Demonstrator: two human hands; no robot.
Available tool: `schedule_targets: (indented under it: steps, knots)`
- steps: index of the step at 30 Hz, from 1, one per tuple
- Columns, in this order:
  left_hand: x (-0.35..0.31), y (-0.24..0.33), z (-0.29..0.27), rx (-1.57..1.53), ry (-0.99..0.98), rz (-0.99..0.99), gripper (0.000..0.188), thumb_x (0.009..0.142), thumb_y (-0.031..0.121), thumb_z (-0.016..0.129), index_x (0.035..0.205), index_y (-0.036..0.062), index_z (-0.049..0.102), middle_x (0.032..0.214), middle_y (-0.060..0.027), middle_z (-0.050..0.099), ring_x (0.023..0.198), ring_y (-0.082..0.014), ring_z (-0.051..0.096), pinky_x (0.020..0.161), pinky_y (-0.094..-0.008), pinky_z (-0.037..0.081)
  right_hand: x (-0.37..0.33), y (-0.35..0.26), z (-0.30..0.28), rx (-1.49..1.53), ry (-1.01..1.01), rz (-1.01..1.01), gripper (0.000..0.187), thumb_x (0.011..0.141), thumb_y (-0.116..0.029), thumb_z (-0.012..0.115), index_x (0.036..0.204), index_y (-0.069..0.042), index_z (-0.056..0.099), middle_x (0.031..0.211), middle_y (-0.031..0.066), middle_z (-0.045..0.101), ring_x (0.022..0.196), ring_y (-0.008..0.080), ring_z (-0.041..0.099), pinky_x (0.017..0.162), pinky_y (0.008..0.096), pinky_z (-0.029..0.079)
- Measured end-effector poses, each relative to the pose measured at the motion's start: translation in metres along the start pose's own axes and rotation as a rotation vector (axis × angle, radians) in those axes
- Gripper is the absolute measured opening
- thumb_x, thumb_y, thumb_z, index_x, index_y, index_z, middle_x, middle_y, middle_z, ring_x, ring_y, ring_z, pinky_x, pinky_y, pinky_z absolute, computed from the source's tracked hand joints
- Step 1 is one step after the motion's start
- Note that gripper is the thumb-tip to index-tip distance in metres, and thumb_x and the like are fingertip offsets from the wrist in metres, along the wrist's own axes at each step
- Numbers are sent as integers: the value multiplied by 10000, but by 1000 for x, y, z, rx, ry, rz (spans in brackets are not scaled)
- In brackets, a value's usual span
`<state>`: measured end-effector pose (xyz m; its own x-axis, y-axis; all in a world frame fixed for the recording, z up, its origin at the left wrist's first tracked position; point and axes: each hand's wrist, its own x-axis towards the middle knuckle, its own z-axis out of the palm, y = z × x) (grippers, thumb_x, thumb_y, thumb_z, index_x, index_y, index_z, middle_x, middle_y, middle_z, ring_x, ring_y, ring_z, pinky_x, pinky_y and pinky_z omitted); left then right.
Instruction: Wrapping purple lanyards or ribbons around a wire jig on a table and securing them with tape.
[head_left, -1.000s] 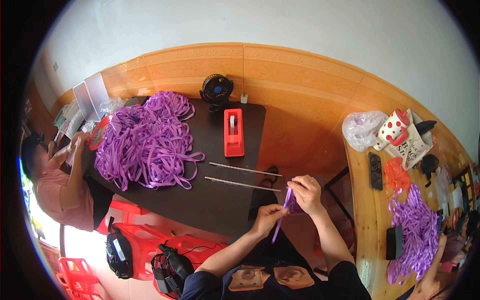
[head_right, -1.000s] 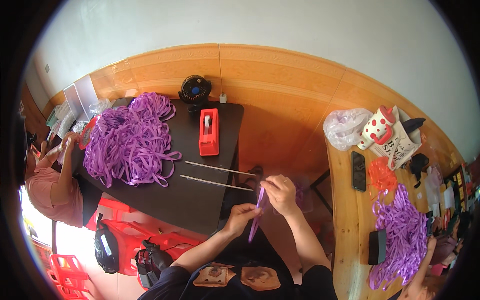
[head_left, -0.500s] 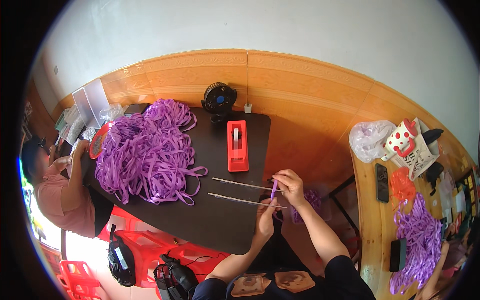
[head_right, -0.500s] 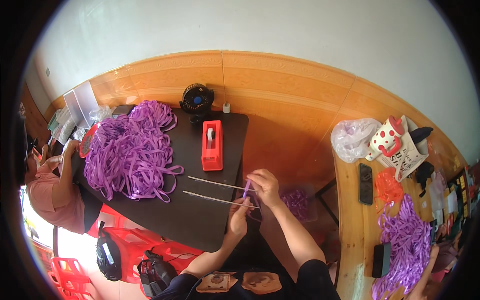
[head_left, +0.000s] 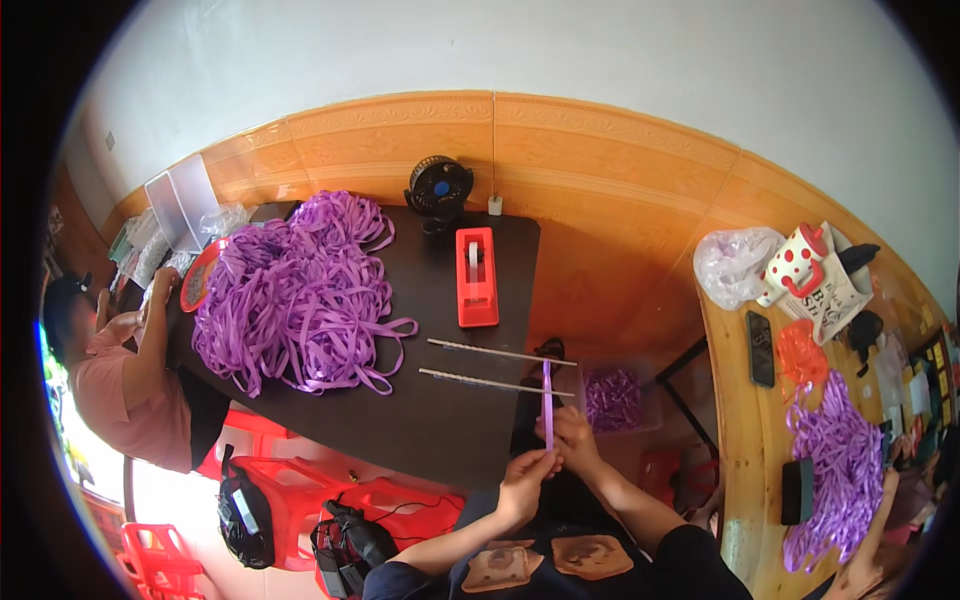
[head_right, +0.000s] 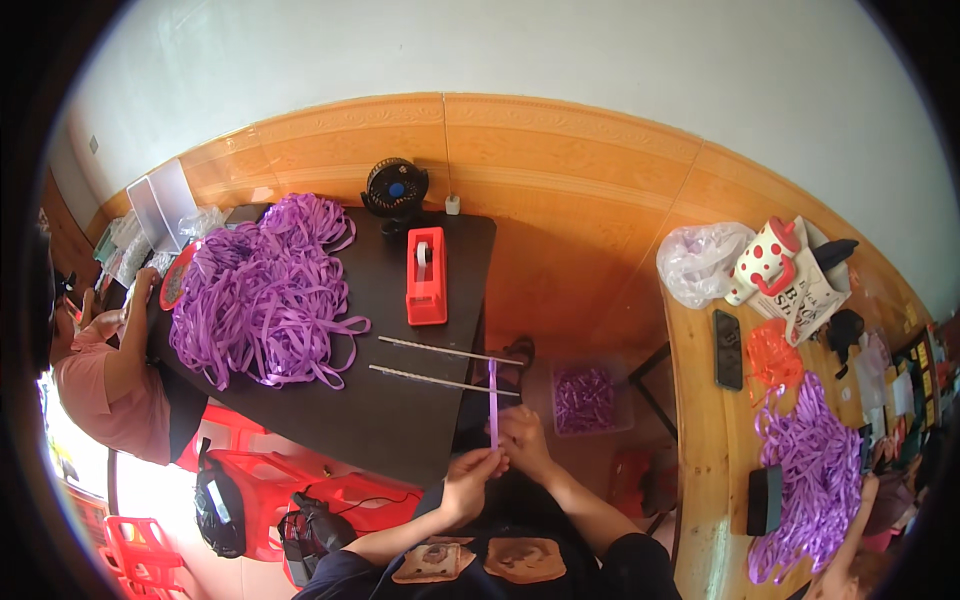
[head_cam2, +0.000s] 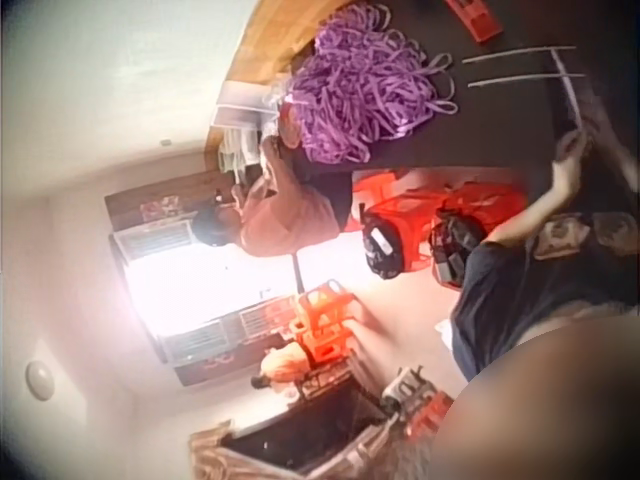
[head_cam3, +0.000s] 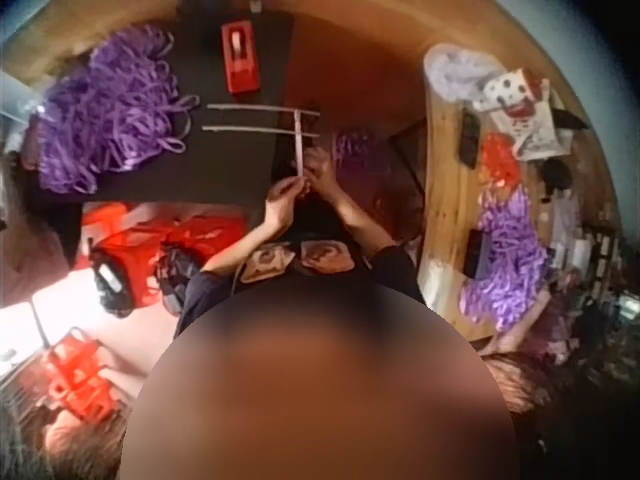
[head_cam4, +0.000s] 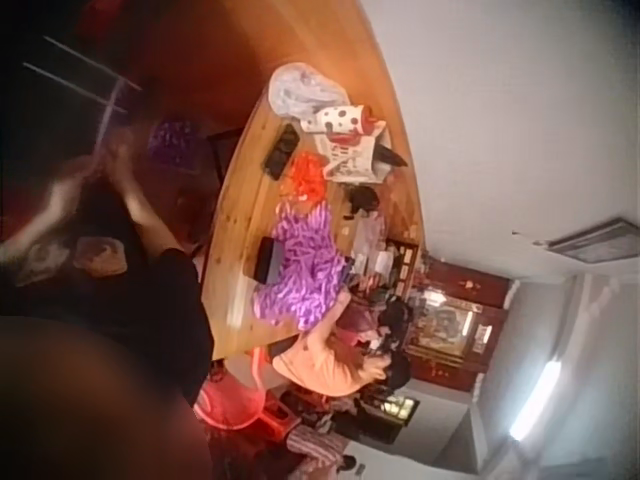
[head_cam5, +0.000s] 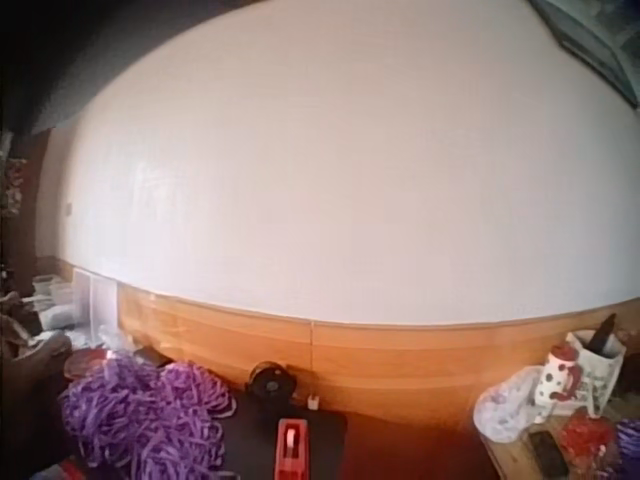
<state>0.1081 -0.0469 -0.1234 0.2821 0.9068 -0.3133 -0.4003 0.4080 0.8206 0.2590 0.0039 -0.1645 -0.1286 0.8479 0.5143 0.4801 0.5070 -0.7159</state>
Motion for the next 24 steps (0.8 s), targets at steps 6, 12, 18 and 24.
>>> schedule_targets:
  steps: [6, 12, 18, 24]
  knots:
    - [-36, 13, -24, 21, -72, 16, 131, 902, 90, 615, 946, -3, 696, 852, -36, 646, 725, -66, 556, 663, -199, 438, -68, -48, 9, 206, -69, 235, 104, 791, -55, 651, 884, -27, 689, 928, 66, 666, 871, 213, 576, 774, 326, 431]
    - [-42, 16, -39, 158, -122, -6, 171, 877, 99, 648, 996, -11, 701, 867, -29, 635, 755, -70, 565, 669, -186, 435, -96, -82, 23, 764, -157, 622, 100, 878, -23, 611, 923, 47, 666, 910, 23, 635, 826, 71, 540, 704, 219, 425]
    - [-37, 27, -48, 82, -120, -216, 149, 874, 74, 639, 983, -15, 690, 806, -41, 664, 692, -83, 581, 638, -225, 464, -111, -81, 28, 759, -350, 590, 129, 861, -23, 626, 965, 32, 680, 856, 47, 684, 774, 68, 587, 708, 219, 466]
    - [-31, 24, -53, 237, -131, -174, 163, 840, 113, 691, 964, 7, 684, 791, -27, 651, 673, -70, 555, 587, -205, 416, -111, -83, 25, 641, -497, 629, 125, 843, -32, 643, 945, 17, 696, 854, 64, 705, 796, 91, 625, 740, 233, 498]
